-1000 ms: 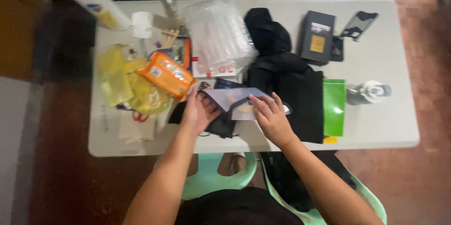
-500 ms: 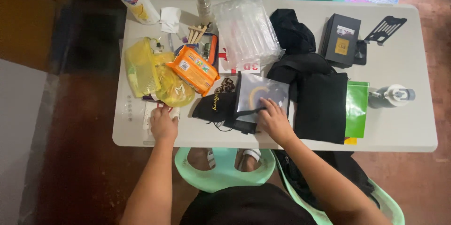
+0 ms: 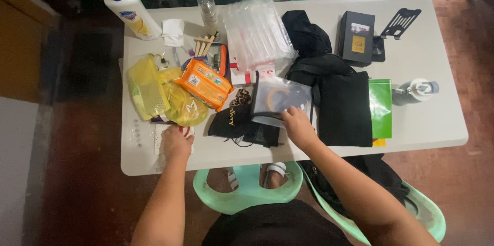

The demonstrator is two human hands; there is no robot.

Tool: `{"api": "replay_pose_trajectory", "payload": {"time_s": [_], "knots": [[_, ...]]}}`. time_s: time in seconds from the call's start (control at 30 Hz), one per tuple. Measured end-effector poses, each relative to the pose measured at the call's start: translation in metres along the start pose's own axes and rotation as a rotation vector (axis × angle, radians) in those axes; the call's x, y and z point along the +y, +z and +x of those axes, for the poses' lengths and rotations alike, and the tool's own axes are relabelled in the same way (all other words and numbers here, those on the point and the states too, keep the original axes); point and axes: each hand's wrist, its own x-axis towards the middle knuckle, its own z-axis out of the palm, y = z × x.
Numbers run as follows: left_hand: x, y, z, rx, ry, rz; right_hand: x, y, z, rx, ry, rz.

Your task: The person packs various items from a table into a black backpack. They place a clear pouch, a green notebook, a black pouch, a yellow plastic bag, a white cloth, a small box, and other small items into the backpack one by one.

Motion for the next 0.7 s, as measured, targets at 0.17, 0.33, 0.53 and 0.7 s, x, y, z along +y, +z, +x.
{"api": "replay_pose_trajectory", "payload": {"time_s": [0.17, 0.33, 0.53, 0.7], "knots": [[-0.022, 0.028, 0.004, 0.055, 0.097, 0.037, -0.051, -0.039, 0.013, 0.088, -0.13, -0.079], [-0.003, -0.005, -0.027, 0.07, 0.1, 0.087, -0.078, -0.067, 0.019, 0.161, -0.267, -0.209], [-0.017, -0.034, -0.061, 0.098, 0.118, 0.069, -0.068, -0.045, 0.012, 0.023, -0.476, -0.179], [0.028, -0.117, -0.103, -0.202, 0.09, -0.116, -0.043, -0.015, -0.003, -0.013, -0.473, -0.175]]}}
